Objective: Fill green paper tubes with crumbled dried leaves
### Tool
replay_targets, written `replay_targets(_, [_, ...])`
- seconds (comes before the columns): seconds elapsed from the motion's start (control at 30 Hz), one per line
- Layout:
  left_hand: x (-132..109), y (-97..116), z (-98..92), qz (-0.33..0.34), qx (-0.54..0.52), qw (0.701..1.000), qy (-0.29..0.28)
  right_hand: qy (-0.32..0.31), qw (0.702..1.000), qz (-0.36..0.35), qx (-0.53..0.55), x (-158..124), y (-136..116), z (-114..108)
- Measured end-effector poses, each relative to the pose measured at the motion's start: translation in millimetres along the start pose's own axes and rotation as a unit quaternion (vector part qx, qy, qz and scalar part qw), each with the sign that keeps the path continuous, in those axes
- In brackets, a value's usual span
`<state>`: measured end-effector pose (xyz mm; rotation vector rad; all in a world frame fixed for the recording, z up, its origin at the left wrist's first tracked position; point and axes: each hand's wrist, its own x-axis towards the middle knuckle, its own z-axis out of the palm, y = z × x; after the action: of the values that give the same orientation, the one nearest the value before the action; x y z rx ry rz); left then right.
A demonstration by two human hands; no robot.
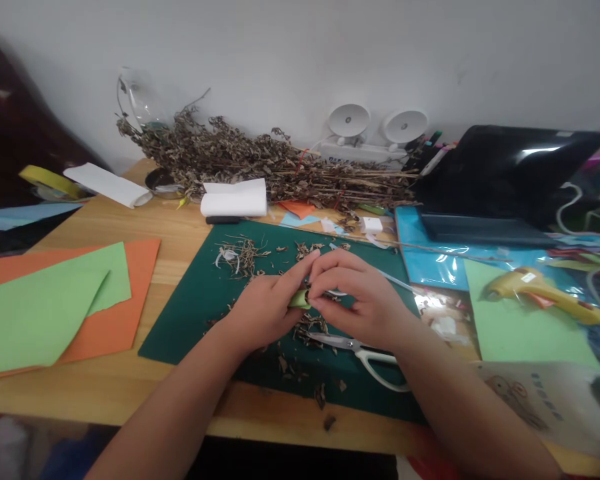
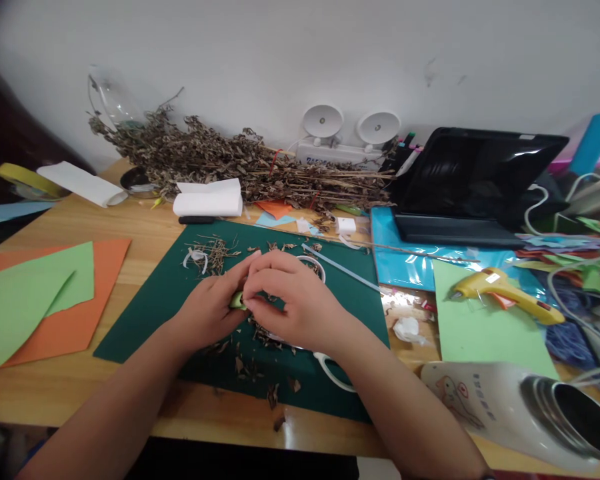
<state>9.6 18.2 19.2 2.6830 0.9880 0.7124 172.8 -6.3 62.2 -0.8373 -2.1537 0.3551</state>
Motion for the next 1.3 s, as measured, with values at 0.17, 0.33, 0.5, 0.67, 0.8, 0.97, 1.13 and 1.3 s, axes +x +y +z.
replay_targets(0.17, [-0.7, 0.6, -1.8, 0.013, 0.005, 1.0, 0.005, -0.003, 0.997, -0.033, -0.066, -0.8, -0.7, -2.2])
replay_targets(0.33, [-0.6, 1.3, -1.9, 0.018, -0.021, 1.0, 0.012, -0.004, 0.985, -0.081, -0.151, -2.5, -2.7, -2.8])
replay_targets(0.5, [-0.3, 0.8, -0.9, 0.033, -0.068, 0.997, 0.029, -0.019, 0.967, -0.148, -0.208, -4.3, -5.8, -3.8])
replay_targets(0.67, [0.2, 0.9, -1.5, 0.025, -0.076, 0.996, 0.041, -0.009, 0.98, -0.124, -0.155, -3.7, -3.7, -5.0])
replay_targets(0.8, [0.1, 3.0, -2.8, 0.027, -0.074, 0.996, 0.03, 0.028, 0.993, -0.093, -0.065, -2.8, -3.1, -7.3])
replay_targets(0.97, [-0.7, 4.4, -3.2, 0.015, -0.088, 0.996, 0.025, 0.004, 0.99, -0.129, -0.061, -1.6, -2.7, -8.3])
replay_targets(1.13, [-0.6, 4.5, -3.3, 0.027, -0.1, 0.994, 0.035, -0.01, 0.982, -0.167, -0.086, -1.2, 0.4, -7.3])
replay_targets(1.3, [-0.3, 6.1, -5.8, 0.025, -0.088, 0.995, 0.042, 0.003, 0.981, -0.163, -0.109, -1.8, 3.2, -8.6])
